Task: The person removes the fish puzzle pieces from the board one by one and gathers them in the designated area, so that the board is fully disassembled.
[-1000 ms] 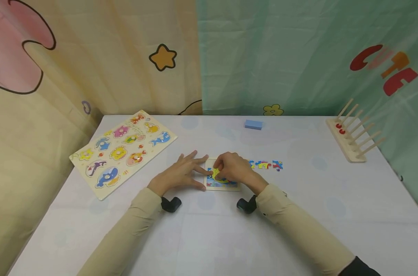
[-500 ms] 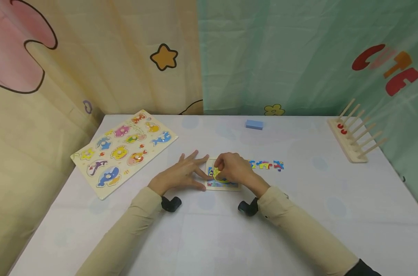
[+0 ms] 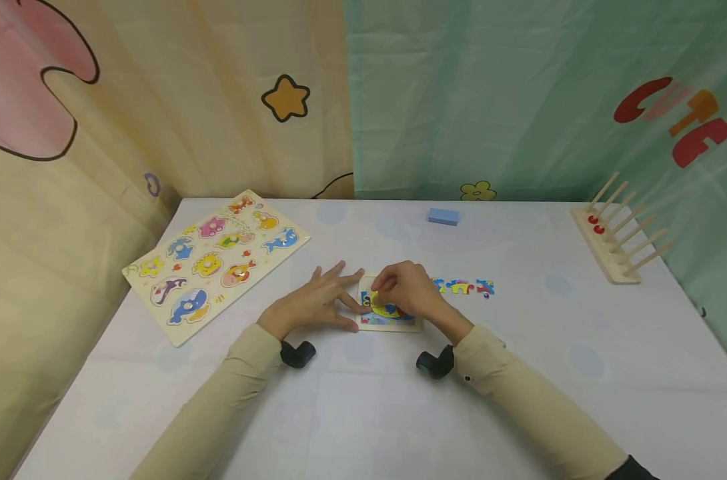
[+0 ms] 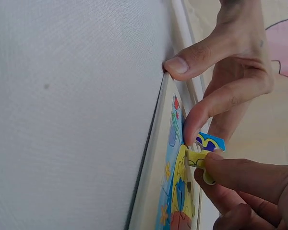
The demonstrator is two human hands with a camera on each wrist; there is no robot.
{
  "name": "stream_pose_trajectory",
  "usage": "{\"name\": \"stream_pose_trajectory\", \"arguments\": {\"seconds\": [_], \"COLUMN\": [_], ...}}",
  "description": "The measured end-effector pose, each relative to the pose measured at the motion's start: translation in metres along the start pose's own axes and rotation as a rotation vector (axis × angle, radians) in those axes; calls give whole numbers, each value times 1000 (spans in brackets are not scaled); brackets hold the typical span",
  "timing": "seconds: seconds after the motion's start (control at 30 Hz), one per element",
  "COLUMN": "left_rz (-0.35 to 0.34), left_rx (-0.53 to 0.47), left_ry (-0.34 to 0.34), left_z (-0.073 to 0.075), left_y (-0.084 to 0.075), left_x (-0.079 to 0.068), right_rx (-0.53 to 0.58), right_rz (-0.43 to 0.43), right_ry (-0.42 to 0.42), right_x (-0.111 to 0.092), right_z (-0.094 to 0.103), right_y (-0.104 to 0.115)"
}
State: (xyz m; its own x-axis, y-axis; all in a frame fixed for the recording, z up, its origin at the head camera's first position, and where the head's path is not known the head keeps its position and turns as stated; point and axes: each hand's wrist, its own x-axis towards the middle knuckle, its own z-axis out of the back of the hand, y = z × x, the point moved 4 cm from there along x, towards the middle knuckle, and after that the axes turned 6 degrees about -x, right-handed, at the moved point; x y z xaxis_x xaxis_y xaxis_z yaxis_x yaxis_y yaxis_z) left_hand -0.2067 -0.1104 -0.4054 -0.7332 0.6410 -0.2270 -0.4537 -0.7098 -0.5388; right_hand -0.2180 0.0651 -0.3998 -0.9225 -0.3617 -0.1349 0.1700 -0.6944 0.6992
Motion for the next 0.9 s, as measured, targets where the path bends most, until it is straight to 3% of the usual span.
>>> {"name": "stream_pose_trajectory", "arguments": {"seconds": [0.17, 0.57, 0.9], "left_rz": [3, 12, 8], "left_rx": [-7, -7, -22], "left_ry": [5, 12, -2], "left_z": [0, -1, -3], "left_y": [0, 1, 3], "left_x": [-1, -1, -2], "right_rx": [65, 154, 135], "right_rz": [-11, -175, -234], "right_ry": [-42, -39, -58], "right_x": [-1, -14, -32], "right_z": [6, 24, 46], "right_y": [-3, -33, -66]}}
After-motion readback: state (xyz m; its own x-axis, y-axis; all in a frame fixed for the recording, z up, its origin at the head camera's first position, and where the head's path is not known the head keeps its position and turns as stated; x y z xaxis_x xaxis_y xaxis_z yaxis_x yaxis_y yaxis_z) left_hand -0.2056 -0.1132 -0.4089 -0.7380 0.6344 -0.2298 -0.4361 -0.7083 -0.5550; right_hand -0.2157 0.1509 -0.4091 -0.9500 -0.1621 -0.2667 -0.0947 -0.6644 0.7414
